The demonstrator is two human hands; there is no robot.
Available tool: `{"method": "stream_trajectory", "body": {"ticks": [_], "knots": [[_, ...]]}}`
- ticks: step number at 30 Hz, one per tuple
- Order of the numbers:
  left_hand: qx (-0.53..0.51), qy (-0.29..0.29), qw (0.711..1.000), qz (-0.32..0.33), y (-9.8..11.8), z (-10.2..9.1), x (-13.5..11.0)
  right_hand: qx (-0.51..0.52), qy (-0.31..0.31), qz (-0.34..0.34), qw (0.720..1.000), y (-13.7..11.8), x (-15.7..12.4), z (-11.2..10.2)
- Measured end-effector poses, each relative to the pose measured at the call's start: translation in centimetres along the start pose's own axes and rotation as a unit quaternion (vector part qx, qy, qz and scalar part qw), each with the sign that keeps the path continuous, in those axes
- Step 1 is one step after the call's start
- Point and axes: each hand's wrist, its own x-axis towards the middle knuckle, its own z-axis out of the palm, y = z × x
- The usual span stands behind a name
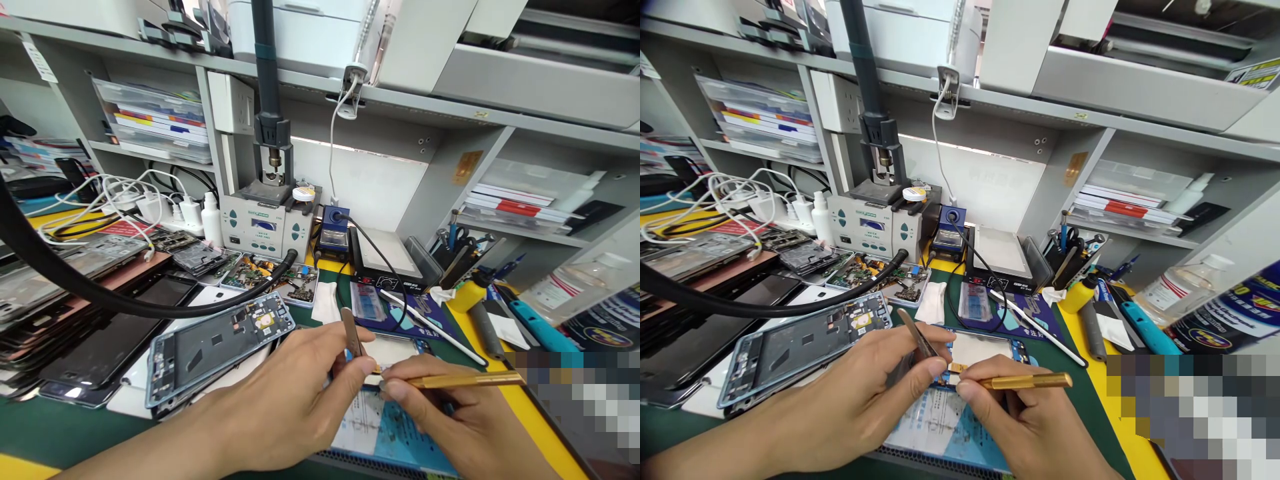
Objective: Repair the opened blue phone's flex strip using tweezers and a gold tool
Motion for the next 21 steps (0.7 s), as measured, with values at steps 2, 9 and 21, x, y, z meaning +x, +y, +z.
{"method": "stream_trajectory", "body": {"ticks": [2, 9, 21], "knots": [[0.003, 0.002, 1.000, 0.008, 0.10, -0.05, 0.17, 0.008, 0.006, -0.003, 1.000, -0.03, 0.12, 0.02], [0.011, 0.002, 1.000, 0.016, 0.08, -0.05, 0.16, 0.006, 0.028, -0.016, 0.999, -0.43, 0.17, 0.13], [-0.017, 0.007, 1.000, -0.007, 0.09, -0.11, -0.01, 0.000, 0.050, -0.009, 0.999, -0.33, 0.07, 0.04]]}}
